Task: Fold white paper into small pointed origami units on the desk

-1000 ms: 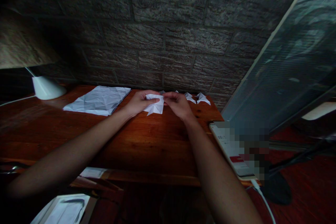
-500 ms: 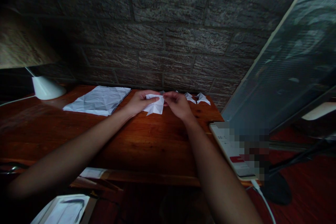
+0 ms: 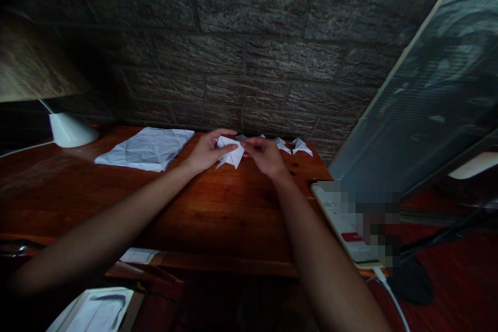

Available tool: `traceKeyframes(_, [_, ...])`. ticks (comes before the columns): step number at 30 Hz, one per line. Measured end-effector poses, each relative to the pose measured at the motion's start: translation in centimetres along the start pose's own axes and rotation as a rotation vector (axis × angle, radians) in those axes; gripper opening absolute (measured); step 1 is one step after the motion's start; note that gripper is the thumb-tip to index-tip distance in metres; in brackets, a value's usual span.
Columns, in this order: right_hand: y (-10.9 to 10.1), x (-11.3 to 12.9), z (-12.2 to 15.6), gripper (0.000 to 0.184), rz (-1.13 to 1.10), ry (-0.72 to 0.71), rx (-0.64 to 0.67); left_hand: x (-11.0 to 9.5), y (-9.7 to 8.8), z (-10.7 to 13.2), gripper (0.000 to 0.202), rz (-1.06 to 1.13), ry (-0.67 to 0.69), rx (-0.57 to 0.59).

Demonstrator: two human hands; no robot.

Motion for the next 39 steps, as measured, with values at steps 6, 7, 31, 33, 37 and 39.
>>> traceKeyframes(6, [0.1, -0.1, -0.2, 0.031, 0.019, -0.013, 0.006, 1.1, 0.1, 0.2, 0.038, 0.140, -0.108, -0.053])
traceKeyframes(7, [0.1, -0.1, -0.2, 0.030, 0.012, -0.009, 0.011, 1.4, 0.1, 0.3, 0.038, 0.163, -0.140, -0.063])
traceKeyframes(31, [2.3, 0.4, 0.8, 0.028, 0.123, -0.094, 0.207, 3.4, -0.6, 0.8, 0.043, 0.558, -0.377, -0.254])
traceKeyframes(33, [2.0, 0.4, 0.6, 0.026, 0.108, -0.070, 0.160, 3.2, -0.5, 0.9, 0.040, 0.563, -0.369, -0.235])
traceKeyframes(37, [1.3, 1.1, 0.7, 0.025, 0.079, -0.097, 0.049, 2.5, 0.0, 0.8, 0.035, 0.546, -0.311, -0.183])
traceKeyframes(39, [0.7, 1.6, 0.8, 0.026, 0.064, -0.135, -0.023, 2.2, 0.1, 0.8, 0.029, 0.508, -0.290, -0.166])
Point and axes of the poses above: each hand's wrist, its own z-axis away from the middle knuckle, its own y-axis out of the palm, x = y × z, the point moved 9 cm from there along -z, towards the middle knuckle, and after that the axes turned 10 degrees about y, right-handed, at the moved point
